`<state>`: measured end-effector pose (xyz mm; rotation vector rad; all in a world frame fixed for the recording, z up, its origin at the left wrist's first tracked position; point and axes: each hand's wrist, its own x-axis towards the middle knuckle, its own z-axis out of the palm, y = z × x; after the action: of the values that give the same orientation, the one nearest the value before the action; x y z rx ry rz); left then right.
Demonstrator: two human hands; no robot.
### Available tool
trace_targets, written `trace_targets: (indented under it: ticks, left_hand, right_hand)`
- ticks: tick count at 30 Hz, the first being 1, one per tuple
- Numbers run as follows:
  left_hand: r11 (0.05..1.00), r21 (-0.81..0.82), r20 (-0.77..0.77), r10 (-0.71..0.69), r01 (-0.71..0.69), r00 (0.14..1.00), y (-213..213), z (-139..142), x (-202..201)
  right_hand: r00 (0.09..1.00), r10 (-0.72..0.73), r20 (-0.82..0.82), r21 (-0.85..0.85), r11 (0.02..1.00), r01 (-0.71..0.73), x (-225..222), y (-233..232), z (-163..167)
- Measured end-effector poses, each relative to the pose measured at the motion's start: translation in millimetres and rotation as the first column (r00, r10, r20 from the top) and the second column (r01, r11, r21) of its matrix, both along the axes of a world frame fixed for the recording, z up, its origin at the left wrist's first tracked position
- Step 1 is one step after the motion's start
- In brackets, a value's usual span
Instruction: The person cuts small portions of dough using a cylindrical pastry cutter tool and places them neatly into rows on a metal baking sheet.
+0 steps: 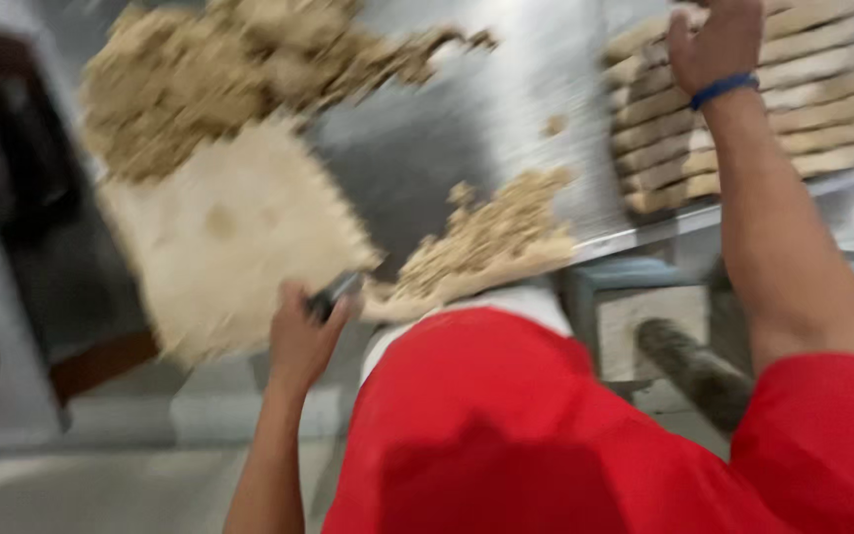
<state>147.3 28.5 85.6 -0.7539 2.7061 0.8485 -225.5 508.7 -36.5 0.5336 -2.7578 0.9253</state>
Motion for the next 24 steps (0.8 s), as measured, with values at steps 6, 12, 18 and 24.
trace_targets:
  ticks: [6,12,18,24]
  left_hand:
    - [0.963,-0.089,0.131,-0.242,0.254,0.961,-40,3,-18]
    - [0.809,-0.166,-0.001,-0.572,0.564,0.820,-35,-19,-37]
    - [0.639,-0.201,-0.005,-0.759,0.743,0.651,-33,-35,-53]
    - [0.722,-0.033,0.040,-0.690,0.691,0.722,-32,-56,-65]
  right_hand:
    - [0.806,0.547,0.225,-0.404,0.805,-0.434,193,-251,-36]
    - [0.949,0.235,0.211,-0.032,0.972,-0.234,295,-326,-16]
    - [0.948,0.273,0.162,-0.074,0.962,-0.265,300,-325,-11]
    - [0.957,0.258,0.135,-0.195,0.954,-0.230,301,-318,-17]
